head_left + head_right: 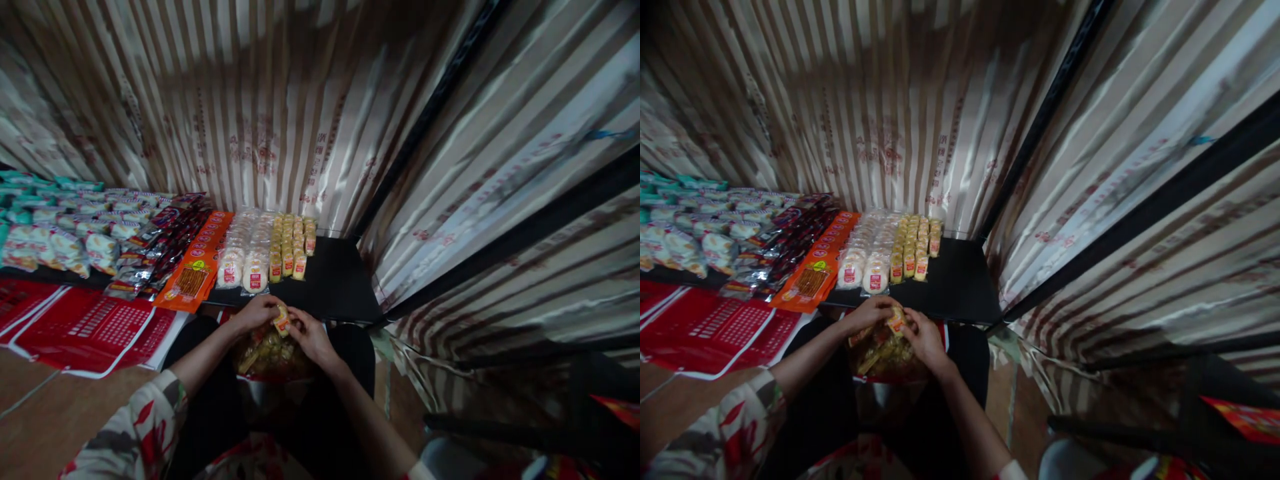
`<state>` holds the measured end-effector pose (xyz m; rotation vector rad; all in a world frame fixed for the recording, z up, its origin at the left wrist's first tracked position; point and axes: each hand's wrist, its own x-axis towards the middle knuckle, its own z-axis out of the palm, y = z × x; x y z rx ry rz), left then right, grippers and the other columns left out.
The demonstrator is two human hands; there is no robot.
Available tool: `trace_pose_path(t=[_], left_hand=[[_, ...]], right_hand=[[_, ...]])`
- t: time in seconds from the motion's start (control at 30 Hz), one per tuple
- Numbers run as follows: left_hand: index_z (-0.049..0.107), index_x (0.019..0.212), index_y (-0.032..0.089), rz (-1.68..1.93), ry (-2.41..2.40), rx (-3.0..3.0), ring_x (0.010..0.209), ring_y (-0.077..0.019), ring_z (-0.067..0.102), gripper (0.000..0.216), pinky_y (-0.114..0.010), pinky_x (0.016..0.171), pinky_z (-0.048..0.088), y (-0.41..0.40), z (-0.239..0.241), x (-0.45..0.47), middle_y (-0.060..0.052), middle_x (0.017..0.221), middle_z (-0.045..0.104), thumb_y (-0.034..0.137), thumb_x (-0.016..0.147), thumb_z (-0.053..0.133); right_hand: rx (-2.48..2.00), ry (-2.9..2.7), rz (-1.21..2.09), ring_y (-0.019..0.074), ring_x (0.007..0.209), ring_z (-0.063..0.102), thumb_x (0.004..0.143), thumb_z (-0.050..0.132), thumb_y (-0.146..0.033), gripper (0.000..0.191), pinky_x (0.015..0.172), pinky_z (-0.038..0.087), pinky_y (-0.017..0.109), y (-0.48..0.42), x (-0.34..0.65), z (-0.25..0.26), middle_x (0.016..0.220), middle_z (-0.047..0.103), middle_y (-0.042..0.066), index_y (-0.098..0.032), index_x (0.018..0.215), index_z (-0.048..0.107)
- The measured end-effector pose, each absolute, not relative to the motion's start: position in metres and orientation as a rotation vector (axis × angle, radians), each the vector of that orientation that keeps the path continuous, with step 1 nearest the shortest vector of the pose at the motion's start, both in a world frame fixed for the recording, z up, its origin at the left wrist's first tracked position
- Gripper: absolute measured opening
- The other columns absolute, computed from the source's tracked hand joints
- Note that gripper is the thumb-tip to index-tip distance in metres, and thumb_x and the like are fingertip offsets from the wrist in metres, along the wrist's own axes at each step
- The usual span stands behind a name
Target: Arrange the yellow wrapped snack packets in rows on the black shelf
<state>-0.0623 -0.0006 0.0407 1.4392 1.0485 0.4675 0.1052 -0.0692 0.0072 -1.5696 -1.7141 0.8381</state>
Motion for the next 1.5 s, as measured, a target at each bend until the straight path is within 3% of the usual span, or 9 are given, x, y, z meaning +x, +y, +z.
trace_pose_path(t=[0.2, 0.33, 0.5, 0.6, 0.73, 0.93, 1.07, 1.3, 1.5], left_hand=[[0.061, 0.102, 0.013, 0.643, 1.040, 1.437, 0.059, -0.0086, 0.054, 0.032, -0.019, 0.054, 0.044, 0.024, 0.041, -0.020, -0.001, 0.075, 0.062, 0.024, 0.073, 0.053], [0.060, 0.101, 0.013, 0.805, 1.129, 1.360, 0.075, -0.0126, 0.061, 0.030, -0.024, 0.069, 0.051, 0.035, 0.041, 0.017, -0.006, 0.095, 0.064, 0.016, 0.073, 0.052], [0.058, 0.107, 0.015, 0.881, 1.195, 1.453, 0.096, -0.0172, 0.061, 0.030, -0.031, 0.088, 0.047, 0.037, 0.050, 0.060, -0.009, 0.106, 0.065, 0.016, 0.078, 0.049], [0.051, 0.118, 0.014, 0.863, 1.292, 1.491, 0.115, -0.0200, 0.051, 0.038, -0.034, 0.099, 0.040, 0.037, 0.049, 0.081, -0.012, 0.124, 0.055, 0.019, 0.081, 0.047], [0.046, 0.126, 0.011, 0.816, 1.392, 1.496, 0.134, -0.0213, 0.027, 0.044, -0.036, 0.112, 0.020, 0.044, 0.042, 0.103, -0.013, 0.142, 0.035, 0.021, 0.083, 0.043], [0.037, 0.132, 0.007, 0.821, 1.405, 1.368, 0.135, -0.0189, 0.024, 0.048, -0.032, 0.113, 0.015, 0.070, 0.030, 0.123, -0.015, 0.144, 0.030, 0.023, 0.087, 0.035], [0.037, 0.131, 0.002, 0.877, 1.448, 1.366, 0.134, -0.0206, 0.026, 0.049, -0.032, 0.113, 0.016, 0.085, 0.020, 0.129, -0.019, 0.143, 0.031, 0.023, 0.088, 0.033], [0.044, 0.130, 0.014, 0.917, 1.463, 1.466, 0.132, -0.0283, 0.029, 0.046, -0.047, 0.108, 0.027, 0.102, -0.008, 0.147, -0.013, 0.133, 0.047, 0.023, 0.085, 0.036], [0.039, 0.133, 0.016, 0.835, 1.414, 1.561, 0.136, -0.0299, 0.016, 0.049, -0.056, 0.109, 0.017, 0.121, -0.012, 0.186, -0.014, 0.133, 0.046, 0.020, 0.085, 0.031]], right_hand=[[-1.517, -1.426, 0.892, 0.0126, 0.067, 0.056, 0.074, 0.058, -0.034, 0.032, 0.066, 0.048, 0.024, -0.046, 0.138, 0.001, 0.087, 0.066, 0.003, -0.020, 0.102, 0.065], [-1.586, -1.246, 0.801, 0.0151, 0.070, 0.061, 0.073, 0.058, -0.038, 0.034, 0.066, 0.050, 0.025, -0.021, 0.168, -0.002, 0.081, 0.068, 0.002, -0.020, 0.101, 0.065], [-1.641, -1.209, 0.709, 0.0160, 0.071, 0.063, 0.070, 0.059, -0.037, 0.033, 0.070, 0.051, 0.028, 0.017, 0.196, -0.005, 0.080, 0.069, 0.001, -0.022, 0.099, 0.064], [-1.629, -1.195, 0.721, 0.0160, 0.069, 0.063, 0.071, 0.057, -0.037, 0.033, 0.070, 0.051, 0.029, 0.041, 0.205, -0.008, 0.079, 0.069, 0.002, -0.020, 0.098, 0.064], [-1.686, -1.187, 0.653, 0.0155, 0.068, 0.063, 0.072, 0.055, -0.036, 0.031, 0.067, 0.051, 0.027, 0.069, 0.210, -0.013, 0.079, 0.069, 0.002, -0.021, 0.097, 0.065], [-1.703, -1.218, 0.628, 0.0153, 0.067, 0.061, 0.073, 0.051, -0.034, 0.030, 0.064, 0.049, 0.025, 0.101, 0.210, -0.018, 0.075, 0.068, 0.000, -0.022, 0.095, 0.066], [-1.724, -1.265, 0.608, 0.0172, 0.077, 0.062, 0.073, 0.050, -0.034, 0.031, 0.073, 0.049, 0.028, 0.115, 0.210, -0.020, 0.086, 0.068, 0.002, -0.022, 0.096, 0.066], [-1.730, -1.319, 0.598, 0.0184, 0.089, 0.061, 0.076, 0.049, -0.035, 0.033, 0.081, 0.048, 0.031, 0.124, 0.210, -0.025, 0.100, 0.066, 0.004, -0.022, 0.103, 0.063], [-1.730, -1.387, 0.562, 0.0171, 0.092, 0.060, 0.077, 0.044, -0.026, 0.035, 0.083, 0.047, 0.028, 0.126, 0.207, -0.034, 0.102, 0.065, 0.004, -0.022, 0.107, 0.061]])
